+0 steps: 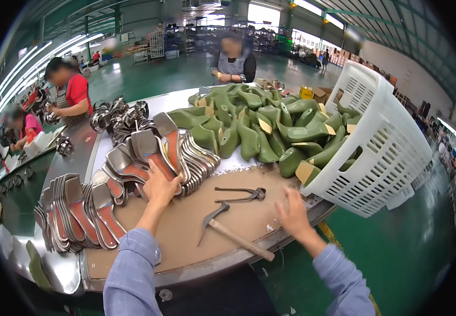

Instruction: The person assembles shoes by placing a sole onto a green shoe upper, then using a hammer to drive nails into the sole to secure it. They repeat this process for multiple shoes, picking up new uppers and soles from the table and placing the finished shoes into a white basket.

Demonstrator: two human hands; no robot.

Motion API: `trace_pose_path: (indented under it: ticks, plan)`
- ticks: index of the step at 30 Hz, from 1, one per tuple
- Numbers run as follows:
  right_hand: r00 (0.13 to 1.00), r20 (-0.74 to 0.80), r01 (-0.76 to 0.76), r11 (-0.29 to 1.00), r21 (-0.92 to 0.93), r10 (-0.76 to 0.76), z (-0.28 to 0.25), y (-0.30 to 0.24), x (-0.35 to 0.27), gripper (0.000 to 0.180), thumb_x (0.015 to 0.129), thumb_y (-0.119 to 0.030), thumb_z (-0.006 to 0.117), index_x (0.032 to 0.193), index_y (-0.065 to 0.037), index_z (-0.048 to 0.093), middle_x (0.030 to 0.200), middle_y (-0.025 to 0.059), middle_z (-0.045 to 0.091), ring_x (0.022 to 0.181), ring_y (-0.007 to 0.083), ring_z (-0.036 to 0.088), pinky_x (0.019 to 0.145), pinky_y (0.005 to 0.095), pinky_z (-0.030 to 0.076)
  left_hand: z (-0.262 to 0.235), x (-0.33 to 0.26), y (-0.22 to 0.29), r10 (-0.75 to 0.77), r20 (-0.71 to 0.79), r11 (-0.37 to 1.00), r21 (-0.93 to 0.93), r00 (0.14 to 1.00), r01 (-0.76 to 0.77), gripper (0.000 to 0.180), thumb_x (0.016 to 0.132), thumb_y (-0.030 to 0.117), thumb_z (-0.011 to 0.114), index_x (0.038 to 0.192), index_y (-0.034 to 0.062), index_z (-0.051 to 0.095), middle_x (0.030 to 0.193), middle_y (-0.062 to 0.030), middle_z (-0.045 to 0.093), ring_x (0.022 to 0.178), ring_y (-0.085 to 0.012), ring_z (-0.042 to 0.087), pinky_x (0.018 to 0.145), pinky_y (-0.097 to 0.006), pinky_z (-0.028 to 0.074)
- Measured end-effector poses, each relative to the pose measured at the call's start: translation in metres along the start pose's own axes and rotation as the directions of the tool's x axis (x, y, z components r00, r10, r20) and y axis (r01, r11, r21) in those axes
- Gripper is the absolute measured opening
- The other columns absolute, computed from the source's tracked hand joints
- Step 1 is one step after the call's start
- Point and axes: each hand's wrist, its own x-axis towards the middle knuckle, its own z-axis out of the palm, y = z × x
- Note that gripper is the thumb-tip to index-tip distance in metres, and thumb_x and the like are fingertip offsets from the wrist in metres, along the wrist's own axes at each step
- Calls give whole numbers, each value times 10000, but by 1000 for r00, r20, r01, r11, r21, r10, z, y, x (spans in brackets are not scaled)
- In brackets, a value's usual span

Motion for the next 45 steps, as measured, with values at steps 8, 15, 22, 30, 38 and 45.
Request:
trace_pose_path:
  ticks: [8, 15, 22, 30, 38, 45]
  plan:
    - [977, 1, -211, 977, 11, 211, 86, 74, 138, 613, 950, -294, 654, 1361, 108, 443, 1215, 312, 597, 1125, 452, 592, 1000, 454, 471, -15, 22, 15, -24, 123, 993, 118, 992, 10, 1423, 597, 581, 867, 1545, -106, 58, 1365, -310, 536, 1112, -399, 656, 901, -449, 549]
    - [790, -9, -607, 785, 121, 613, 153, 100, 224, 605, 972, -374, 631, 1249, 126, 435, 1010, 325, 668, 839, 381, 709, 719, 467, 568, -20, 25, 38, -111, 227, 989, 118, 967, 85, 1472, 588, 587, 848, 1575, -37, -48, 1373, -337, 527, 1184, -406, 626, 961, -437, 529]
    - [711, 486, -619, 123, 776, 508, 134, 80, 149, 396, 1006, -410, 580, 1115, -31, 561, 789, 52, 624, 530, 144, 572, 416, 307, 483, -78, 34, -11, -108, 286, 987, -83, 952, 137, 1264, 655, 186, 747, 1564, -36, -102, 1287, -356, 560, 1091, -451, 643, 945, -472, 526]
    - [911, 339, -389, 215, 896, 235, 19, -91, 3, 367, 1006, -364, 603, 1150, -30, 552, 889, 57, 645, 548, 100, 583, 432, 236, 495, -111, -66, -39, 135, -271, 614, -732, 953, -295, 761, 804, 120, 776, 1409, -2, 333, 1285, -172, 555, 1201, -290, 600, 1042, -413, 472]
    - [833, 192, 285, 699, 656, -519, 27, -222, -50, 637, 888, -339, 766, 1391, -54, 498, 1150, 205, 630, 1007, 310, 659, 847, 402, 524, -143, -217, -19, -6, 243, -447, -868, 970, 215, 701, 959, 609, 487, 1385, 53, 496, 1280, -152, 598, 1105, -334, 646, 946, -474, 545]
    - [652, 576, -506, 282, 815, -493, 44, -250, -86, 956, 871, -263, 807, 1541, -62, 155, 1457, 261, 434, 1340, 319, 478, 1145, 437, 362, -154, -253, -54, 40, 179, -312, -932, 983, 183, 737, 903, 454, 523, 1464, -12, 417, 1352, -169, 564, 1223, -302, 578, 1020, -420, 500]
